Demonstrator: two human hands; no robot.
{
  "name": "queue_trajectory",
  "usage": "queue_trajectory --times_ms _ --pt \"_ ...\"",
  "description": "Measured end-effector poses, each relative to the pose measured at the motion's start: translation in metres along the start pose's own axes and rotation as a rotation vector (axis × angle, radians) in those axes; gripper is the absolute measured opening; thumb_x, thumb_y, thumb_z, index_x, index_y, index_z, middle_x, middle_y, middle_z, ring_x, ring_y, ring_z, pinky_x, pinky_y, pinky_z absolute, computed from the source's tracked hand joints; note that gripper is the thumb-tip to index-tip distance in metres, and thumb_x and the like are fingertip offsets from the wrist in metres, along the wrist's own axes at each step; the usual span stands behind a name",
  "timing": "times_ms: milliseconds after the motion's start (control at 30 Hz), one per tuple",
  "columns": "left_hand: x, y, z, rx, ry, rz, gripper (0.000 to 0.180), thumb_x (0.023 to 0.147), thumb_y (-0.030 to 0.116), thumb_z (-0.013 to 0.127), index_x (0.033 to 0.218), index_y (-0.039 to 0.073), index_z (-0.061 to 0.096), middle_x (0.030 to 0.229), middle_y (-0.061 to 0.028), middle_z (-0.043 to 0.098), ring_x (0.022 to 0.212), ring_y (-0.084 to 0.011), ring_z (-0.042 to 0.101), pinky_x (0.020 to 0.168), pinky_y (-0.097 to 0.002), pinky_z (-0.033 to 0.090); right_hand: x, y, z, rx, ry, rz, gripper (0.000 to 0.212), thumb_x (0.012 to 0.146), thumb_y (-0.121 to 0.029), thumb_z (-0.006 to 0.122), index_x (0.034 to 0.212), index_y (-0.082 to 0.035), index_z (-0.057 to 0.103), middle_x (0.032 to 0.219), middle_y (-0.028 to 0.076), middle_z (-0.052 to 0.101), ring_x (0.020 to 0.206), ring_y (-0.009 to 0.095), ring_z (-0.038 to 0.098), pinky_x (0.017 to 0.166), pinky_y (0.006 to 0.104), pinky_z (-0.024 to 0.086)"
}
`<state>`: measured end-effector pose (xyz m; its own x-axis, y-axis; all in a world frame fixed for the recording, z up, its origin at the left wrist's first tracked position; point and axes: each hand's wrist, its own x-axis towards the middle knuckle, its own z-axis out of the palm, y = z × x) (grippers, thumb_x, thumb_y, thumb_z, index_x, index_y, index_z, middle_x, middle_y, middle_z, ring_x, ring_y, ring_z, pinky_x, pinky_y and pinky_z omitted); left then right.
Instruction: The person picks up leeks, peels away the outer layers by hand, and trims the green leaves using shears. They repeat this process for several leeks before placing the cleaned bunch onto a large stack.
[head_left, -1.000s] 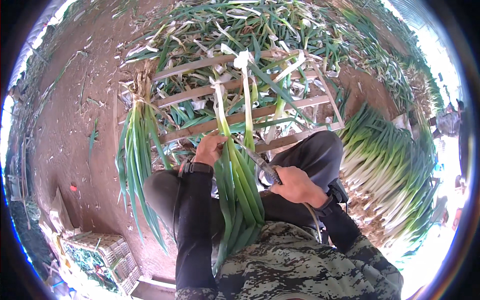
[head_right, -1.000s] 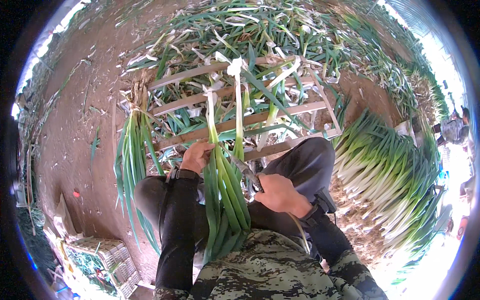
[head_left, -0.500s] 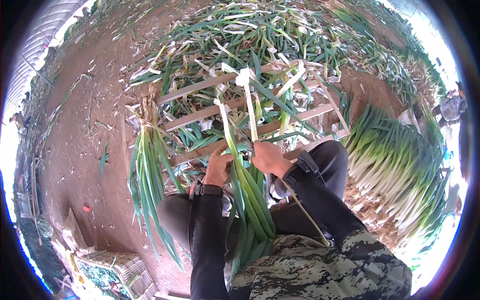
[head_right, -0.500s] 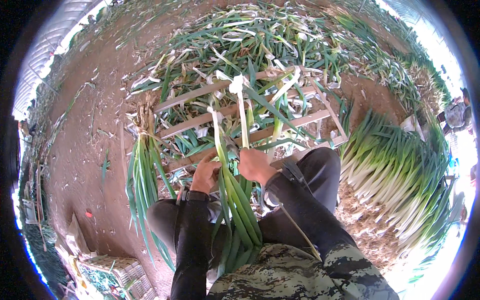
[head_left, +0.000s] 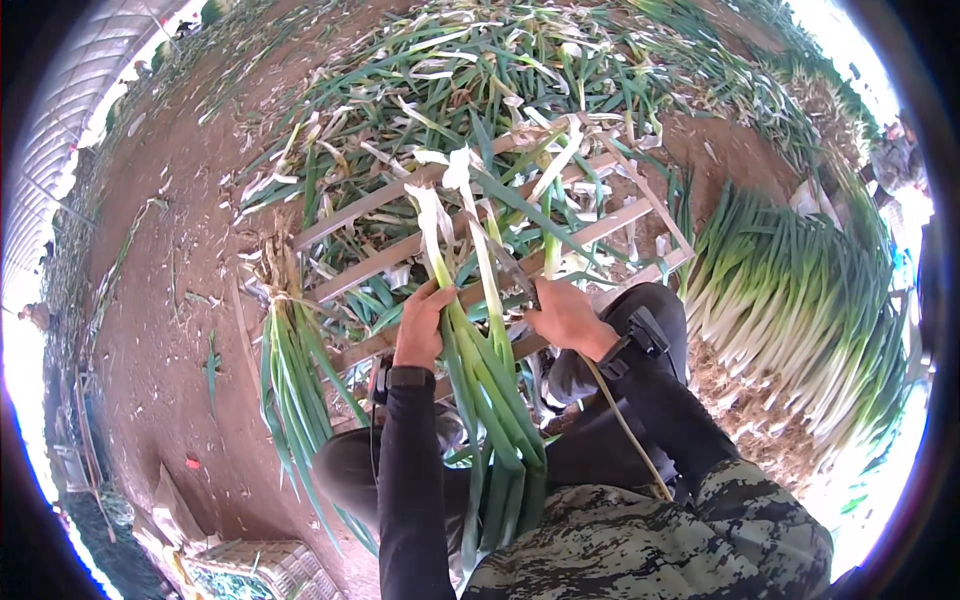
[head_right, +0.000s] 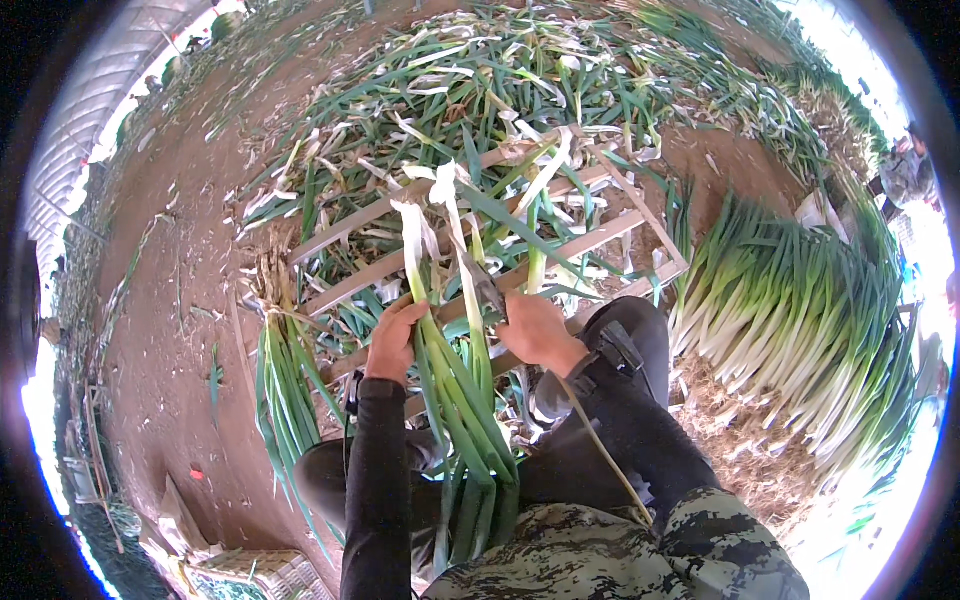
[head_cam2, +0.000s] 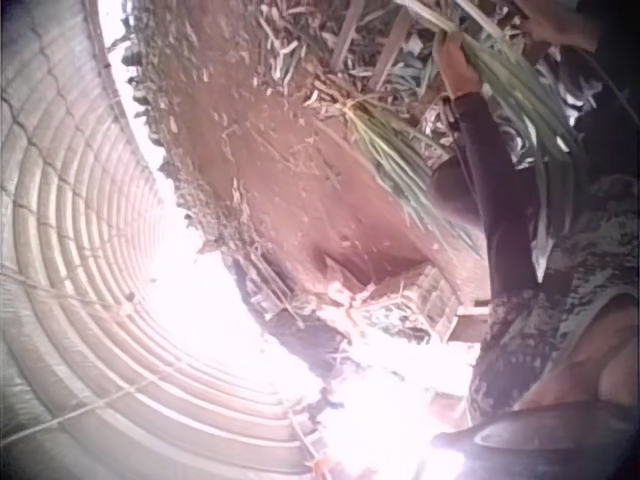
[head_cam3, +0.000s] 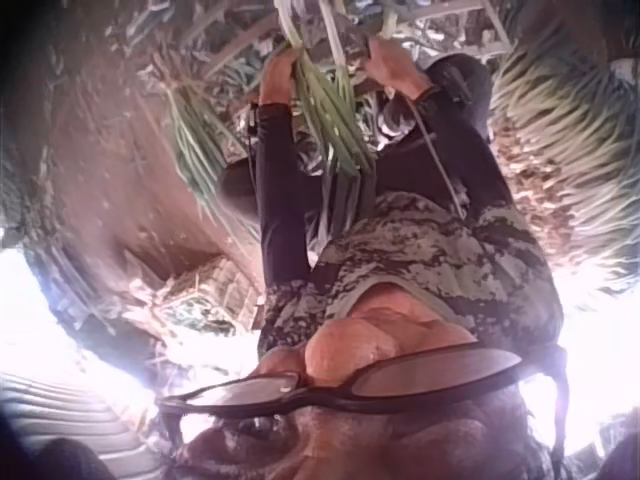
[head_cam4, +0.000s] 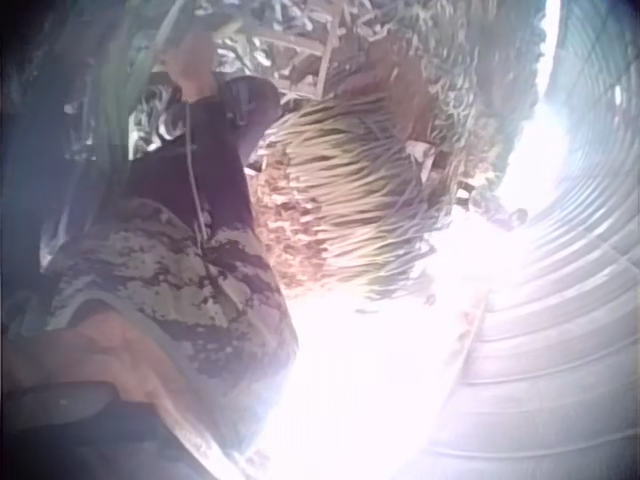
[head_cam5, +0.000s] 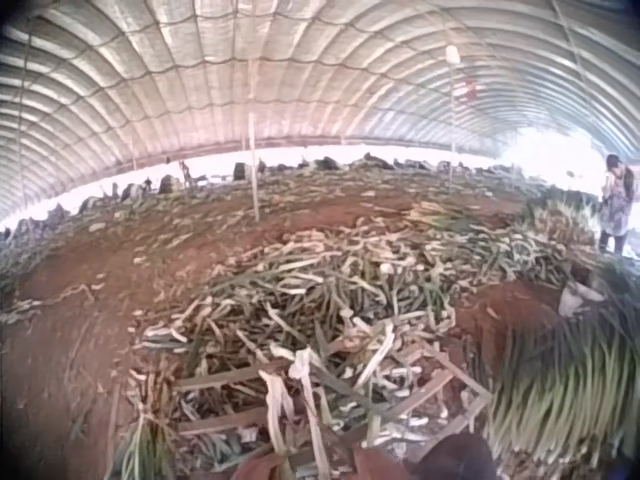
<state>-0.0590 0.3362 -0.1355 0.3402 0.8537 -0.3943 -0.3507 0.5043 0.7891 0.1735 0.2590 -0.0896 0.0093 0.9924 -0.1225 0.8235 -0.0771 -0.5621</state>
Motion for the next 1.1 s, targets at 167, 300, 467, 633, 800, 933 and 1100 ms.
queue_trajectory --times_ms 167,300,467,633,800,933,1100 --pt "0.061 -0.040 0.006 0.116 0.010 -0.042 0.025 0.087 0.007 0.062 0.109 -0.006 0.060 0.087 -0.0106 0.066 0.075 -0.0200 0.066 0.067 -0.0323 0.055 -0.014 0.030 -0.001 0.016 0.011 -0.022 0.033 0.078 -0.022 0.066 0.097 0.003 0.058 0.081 0.026 0.064 0.082 0.047 0.062 0.075 0.0557 0.048" --pt "0.083 -0.075 0.006 0.413 0.095 0.018 0.030 0.087 0.008 0.064 0.114 -0.002 0.059 0.094 -0.0096 0.064 0.080 -0.0191 0.063 0.066 -0.0349 0.054 -0.011 0.038 0.007 0.055 -0.060 0.061 0.033 0.077 -0.023 0.065 0.096 0.004 0.059 0.085 0.027 0.065 0.084 0.047 0.063 0.077 0.0546 0.049" --pt "0.064 -0.074 0.029 0.287 0.037 -0.048 0.033 0.089 0.008 0.061 0.121 0.001 0.056 0.096 -0.0078 0.064 0.080 -0.0182 0.064 0.065 -0.0341 0.054 -0.007 0.030 0.007 0.109 -0.038 0.031 0.035 0.076 -0.024 0.065 0.096 0.003 0.059 0.087 0.028 0.064 0.087 0.047 0.062 0.078 0.0550 0.047" --pt "0.018 -0.054 0.074 0.228 -0.094 -0.124 0.032 0.092 0.004 0.052 0.124 0.002 0.057 0.100 -0.0073 0.065 0.079 -0.0173 0.065 0.070 -0.0321 0.056 -0.007 0.030 0.005 0.073 0.040 0.128 0.033 0.077 -0.023 0.064 0.096 0.003 0.059 0.087 0.028 0.064 0.088 0.046 0.063 0.076 0.0537 0.048" --pt "0.024 -0.099 0.065 0.646 -0.015 0.126 0.041 0.090 0.031 0.065 0.117 0.000 0.062 0.091 -0.0176 0.068 0.082 -0.0202 0.064 0.073 -0.0361 0.050 -0.019 0.028 -0.024 0.244 0.098 0.038 0.036 0.079 -0.024 0.063 0.102 0.004 0.061 0.088 0.028 0.065 0.091 0.044 0.064 0.078 0.0489 0.049" --pt "0.041 -0.081 -0.056 1.305 0.190 0.744 0.029 0.086 0.029 0.065 0.097 0.003 0.071 0.088 -0.0169 0.070 0.081 -0.0298 0.068 0.072 -0.0382 0.052 -0.009 0.007 -0.007 0.300 -0.036 0.049 0.035 0.075 -0.023 0.066 0.092 0.007 0.061 0.080 0.024 0.065 0.080 0.039 0.065 0.074 0.0447 0.049" --pt "0.012 0.034 -0.149 1.375 0.772 0.268 0.024 0.083 0.026 0.063 0.071 0.005 0.064 0.079 -0.0151 0.066 0.077 -0.0339 0.066 0.064 -0.0449 0.053 -0.017 0.030 -0.012 0.361 -0.100 0.187 0.037 0.073 -0.023 0.070 0.091 0.008 0.060 0.072 0.016 0.061 0.070 0.028 0.061 0.067 0.0408 0.047"
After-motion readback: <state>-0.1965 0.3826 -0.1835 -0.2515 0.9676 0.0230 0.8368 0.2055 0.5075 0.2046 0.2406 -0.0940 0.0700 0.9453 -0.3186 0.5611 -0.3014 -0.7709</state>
